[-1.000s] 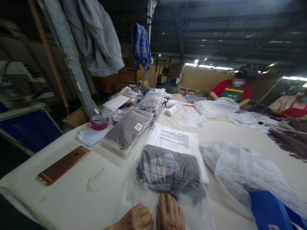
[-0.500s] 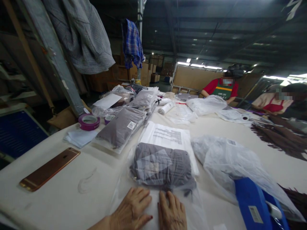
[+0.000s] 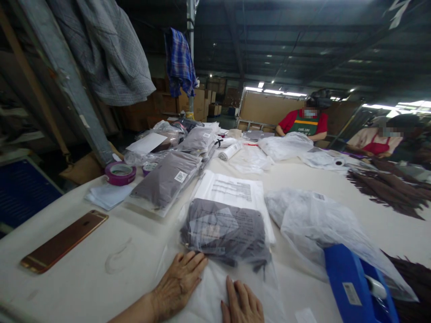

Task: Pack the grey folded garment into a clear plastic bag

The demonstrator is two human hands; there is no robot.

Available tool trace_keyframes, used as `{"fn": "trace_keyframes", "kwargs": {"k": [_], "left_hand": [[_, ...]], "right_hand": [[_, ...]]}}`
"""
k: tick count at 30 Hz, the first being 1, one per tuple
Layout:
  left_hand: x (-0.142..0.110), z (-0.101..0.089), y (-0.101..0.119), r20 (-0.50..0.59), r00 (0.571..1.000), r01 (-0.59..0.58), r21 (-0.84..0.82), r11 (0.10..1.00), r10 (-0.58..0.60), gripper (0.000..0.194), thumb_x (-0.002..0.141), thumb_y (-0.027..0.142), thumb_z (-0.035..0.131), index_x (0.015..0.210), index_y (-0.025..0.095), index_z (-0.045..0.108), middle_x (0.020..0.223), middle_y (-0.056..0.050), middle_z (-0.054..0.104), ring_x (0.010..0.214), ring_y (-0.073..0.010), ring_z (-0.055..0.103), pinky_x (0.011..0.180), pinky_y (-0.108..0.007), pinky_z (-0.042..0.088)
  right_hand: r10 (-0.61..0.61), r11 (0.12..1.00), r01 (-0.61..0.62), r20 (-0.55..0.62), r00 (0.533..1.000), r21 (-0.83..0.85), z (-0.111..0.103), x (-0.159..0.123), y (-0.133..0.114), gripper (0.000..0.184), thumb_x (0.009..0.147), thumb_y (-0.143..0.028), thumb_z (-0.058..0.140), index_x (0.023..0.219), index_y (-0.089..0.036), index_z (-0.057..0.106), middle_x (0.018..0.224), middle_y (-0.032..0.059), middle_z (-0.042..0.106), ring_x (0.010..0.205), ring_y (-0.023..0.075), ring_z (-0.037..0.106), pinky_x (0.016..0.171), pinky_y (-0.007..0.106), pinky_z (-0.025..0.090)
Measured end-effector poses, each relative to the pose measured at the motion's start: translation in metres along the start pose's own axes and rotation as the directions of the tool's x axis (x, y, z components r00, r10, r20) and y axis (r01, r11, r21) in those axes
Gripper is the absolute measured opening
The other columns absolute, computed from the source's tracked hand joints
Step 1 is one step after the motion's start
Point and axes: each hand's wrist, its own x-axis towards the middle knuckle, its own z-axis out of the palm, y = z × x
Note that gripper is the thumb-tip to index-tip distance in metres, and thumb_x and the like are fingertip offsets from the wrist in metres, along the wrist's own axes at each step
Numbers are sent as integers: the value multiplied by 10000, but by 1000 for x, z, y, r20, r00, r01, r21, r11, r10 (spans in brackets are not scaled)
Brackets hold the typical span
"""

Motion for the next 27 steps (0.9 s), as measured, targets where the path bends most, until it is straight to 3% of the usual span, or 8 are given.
{"fn": "trace_keyframes", "kwargs": {"k": [4, 9, 13, 15, 19, 23, 27], "left_hand": [[-11, -7, -17, 111, 993, -28, -103, 994, 39, 378, 891, 220, 455, 1268, 204, 455, 1206, -59, 595, 1090, -220, 542, 899, -366, 444], [-40, -14, -60, 74, 994, -48, -327, 944, 77, 404, 916, 146, 334, 1294, 242, 441, 1190, -50, 609, 1111, -183, 538, 950, -321, 430], [-49, -22, -93, 179, 956, -162, -345, 925, 234, 564, 868, 81, 351, 1385, 302, 310, 1332, -30, 510, 1256, -217, 425, 1040, -387, 358], [-46, -29, -102, 248, 923, -204, -332, 921, 294, 631, 843, 73, 363, 1412, 313, 238, 1401, -26, 424, 1312, -234, 351, 1062, -419, 331], [-37, -45, -105, 330, 887, -216, -322, 922, 323, 724, 769, 58, 396, 1426, 284, 195, 1454, -45, 325, 1345, -257, 277, 1073, -475, 309], [-34, -44, -100, 282, 904, -225, -324, 919, 320, 722, 766, 94, 452, 1420, 289, 214, 1476, -77, 260, 1343, -281, 270, 1076, -514, 285], [-33, -26, -100, 179, 919, -259, -398, 880, 351, 566, 884, 88, 357, 1407, 283, 263, 1404, -80, 399, 1329, -230, 312, 1098, -471, 263]], "right_hand": [[-63, 998, 62, 63, 996, 16, -9, 4, 23, 317, 889, -281, 360, 1057, -210, 619, 911, 58, 679, 804, 187, 629, 635, 296, 472], [-263, 962, 268, 85, 961, -56, -41, -1, 109, 417, 812, -78, 338, 1114, -207, 595, 972, 49, 673, 903, 149, 615, 749, 254, 465], [-351, 913, 380, 187, 917, -148, -62, 7, 158, 531, 766, -53, 341, 1214, -254, 544, 1138, 43, 632, 1008, 174, 588, 798, 296, 466], [-391, 892, 431, 243, 888, -136, -63, 15, 166, 526, 775, -68, 364, 1231, -268, 534, 1188, 43, 610, 1059, 179, 566, 827, 302, 463], [-484, 856, 509, 213, 849, -85, -60, 32, 166, 480, 797, -127, 398, 1234, -268, 539, 1187, 68, 613, 1084, 195, 549, 844, 314, 456], [-552, 829, 559, 185, 813, 17, -57, 45, 162, 512, 806, -130, 378, 1285, -272, 485, 1200, 43, 612, 1122, 177, 519, 897, 310, 417], [-654, 756, 636, 140, 744, 151, -40, 47, 162, 496, 851, -258, 405, 1346, -270, 401, 1261, 31, 577, 1182, 188, 487, 952, 322, 387]]}}
